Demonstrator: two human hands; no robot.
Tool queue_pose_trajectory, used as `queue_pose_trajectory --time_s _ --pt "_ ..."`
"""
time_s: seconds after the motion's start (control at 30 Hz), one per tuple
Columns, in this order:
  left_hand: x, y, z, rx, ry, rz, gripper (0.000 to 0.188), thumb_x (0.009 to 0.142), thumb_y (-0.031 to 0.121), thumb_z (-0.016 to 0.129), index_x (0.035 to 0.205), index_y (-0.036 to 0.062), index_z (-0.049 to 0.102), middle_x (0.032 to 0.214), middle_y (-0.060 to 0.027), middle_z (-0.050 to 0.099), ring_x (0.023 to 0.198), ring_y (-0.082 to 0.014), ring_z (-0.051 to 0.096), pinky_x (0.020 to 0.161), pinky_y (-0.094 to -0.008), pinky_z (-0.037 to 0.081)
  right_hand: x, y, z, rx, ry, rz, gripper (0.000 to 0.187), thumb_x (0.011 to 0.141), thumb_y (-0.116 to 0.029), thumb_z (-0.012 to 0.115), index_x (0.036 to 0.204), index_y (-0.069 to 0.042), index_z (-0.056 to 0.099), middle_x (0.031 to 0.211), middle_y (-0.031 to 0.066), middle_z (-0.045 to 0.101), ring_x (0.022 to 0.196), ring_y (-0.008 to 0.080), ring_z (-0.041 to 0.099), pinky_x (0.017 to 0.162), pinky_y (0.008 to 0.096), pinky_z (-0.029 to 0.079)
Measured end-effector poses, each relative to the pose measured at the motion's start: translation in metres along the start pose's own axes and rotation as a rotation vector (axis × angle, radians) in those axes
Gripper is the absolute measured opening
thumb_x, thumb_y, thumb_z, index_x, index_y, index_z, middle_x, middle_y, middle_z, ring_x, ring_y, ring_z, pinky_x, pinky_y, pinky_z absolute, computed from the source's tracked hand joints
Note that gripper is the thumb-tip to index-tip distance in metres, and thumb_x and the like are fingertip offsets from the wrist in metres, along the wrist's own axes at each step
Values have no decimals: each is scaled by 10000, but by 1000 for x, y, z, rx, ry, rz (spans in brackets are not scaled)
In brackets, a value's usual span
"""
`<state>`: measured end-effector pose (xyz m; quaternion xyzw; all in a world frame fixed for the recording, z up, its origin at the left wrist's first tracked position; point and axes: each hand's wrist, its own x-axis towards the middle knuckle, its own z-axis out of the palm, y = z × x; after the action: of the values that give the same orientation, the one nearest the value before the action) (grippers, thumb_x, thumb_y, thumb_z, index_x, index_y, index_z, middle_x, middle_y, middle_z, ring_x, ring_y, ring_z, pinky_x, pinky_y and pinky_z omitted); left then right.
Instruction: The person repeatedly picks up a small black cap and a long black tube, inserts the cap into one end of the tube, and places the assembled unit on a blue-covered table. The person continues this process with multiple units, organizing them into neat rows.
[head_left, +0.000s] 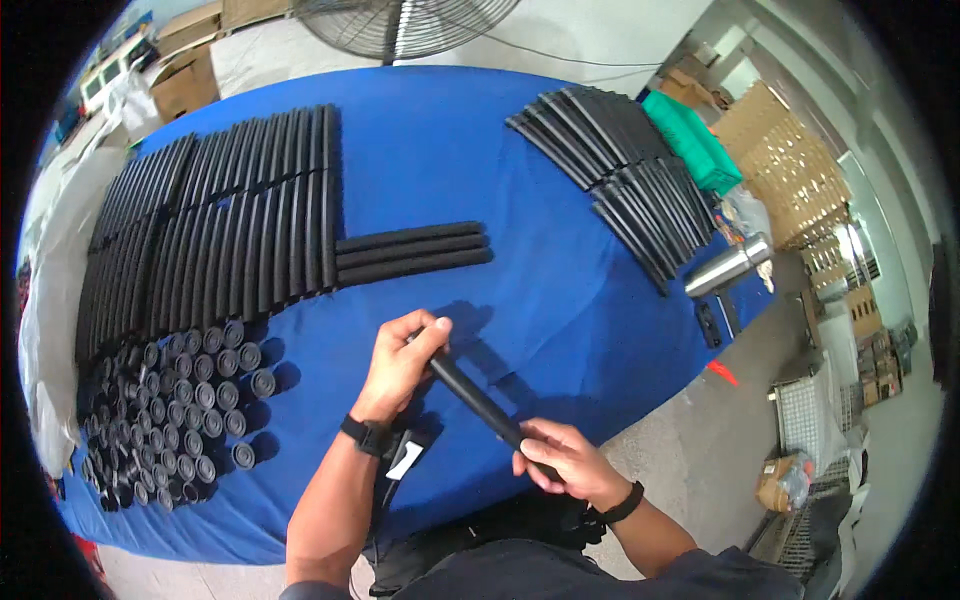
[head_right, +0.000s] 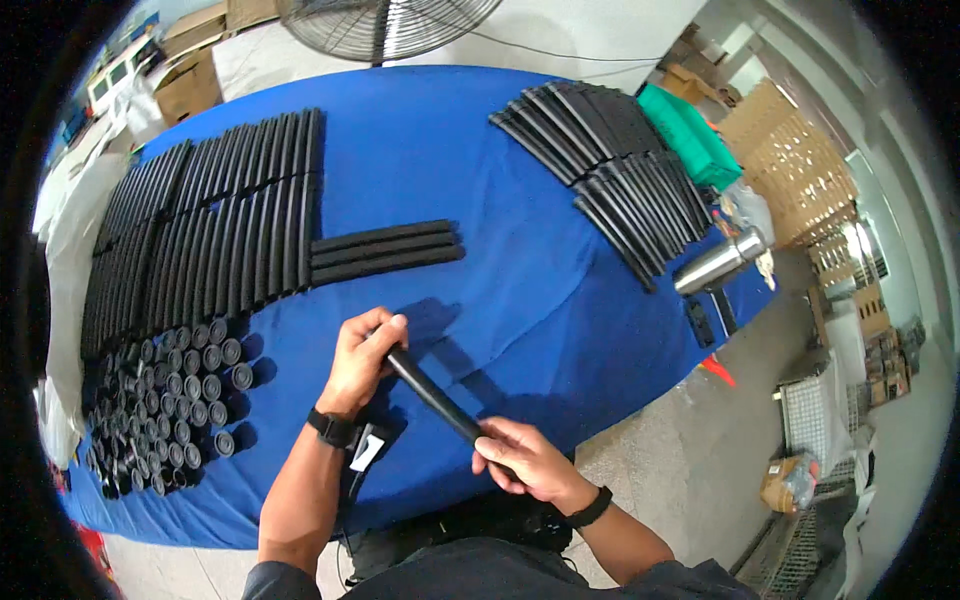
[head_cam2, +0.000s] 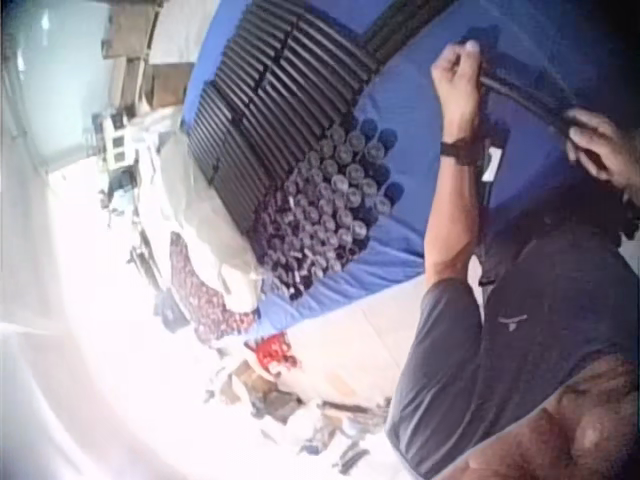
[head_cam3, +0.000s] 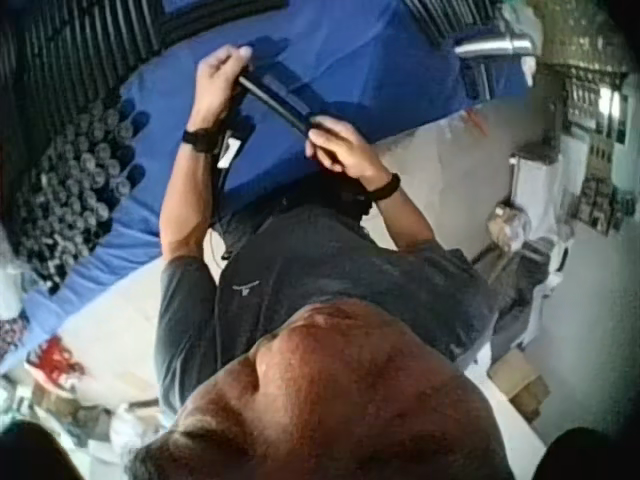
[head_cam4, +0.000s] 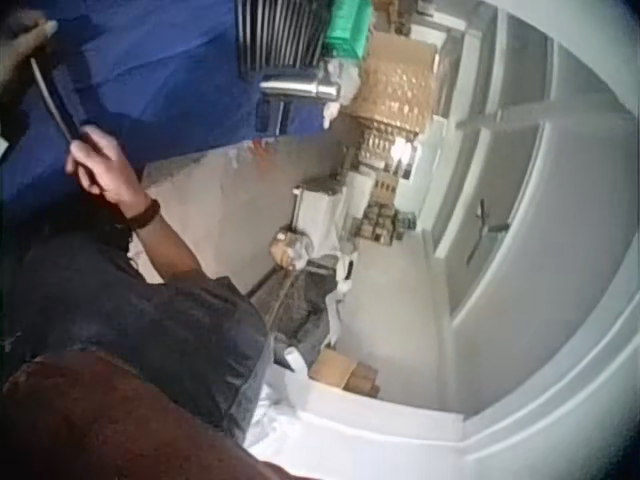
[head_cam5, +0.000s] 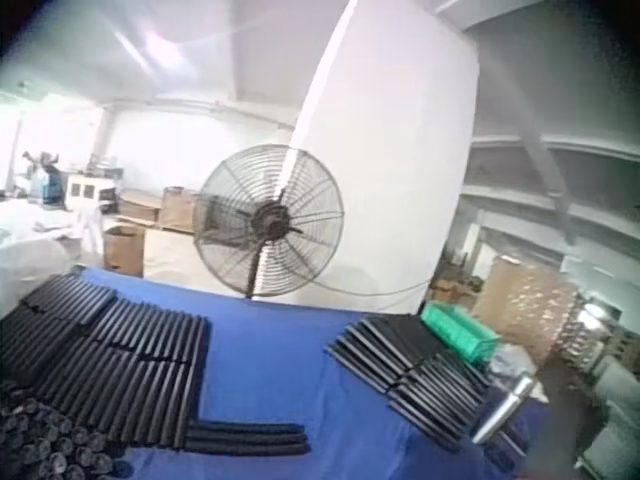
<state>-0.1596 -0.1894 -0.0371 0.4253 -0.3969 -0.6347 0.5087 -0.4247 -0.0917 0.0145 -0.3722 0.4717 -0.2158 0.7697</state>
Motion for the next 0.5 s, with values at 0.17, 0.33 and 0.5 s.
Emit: queue_pose_trajectory --time_s 0.17,0.33,0.5 --pt "6 -10 6 -19 64 30 325 998 293 675 749 94 614 643 61 517 520 -19 387 458 -225 289 7 23 2 -904 358 -593 471 945 -266 758 1264 9 546 945 65 694 690 154 650 578 299 524" --pt "1 -3 5 -31 23 22 330 1001 287 673 741 95 607 638 55 513 507 -26 376 450 -225 278 7 26 -13 -523 225 -325 427 939 -278 762 1198 5 575 927 81 712 718 181 674 604 304 539" --pt "3 -9 2 -92 -37 56 297 1016 260 646 772 97 598 678 27 569 496 -37 423 425 -208 321 -3 15 -13 -380 158 -225 431 937 -301 765 1165 22 594 923 93 720 730 192 682 650 319 540"
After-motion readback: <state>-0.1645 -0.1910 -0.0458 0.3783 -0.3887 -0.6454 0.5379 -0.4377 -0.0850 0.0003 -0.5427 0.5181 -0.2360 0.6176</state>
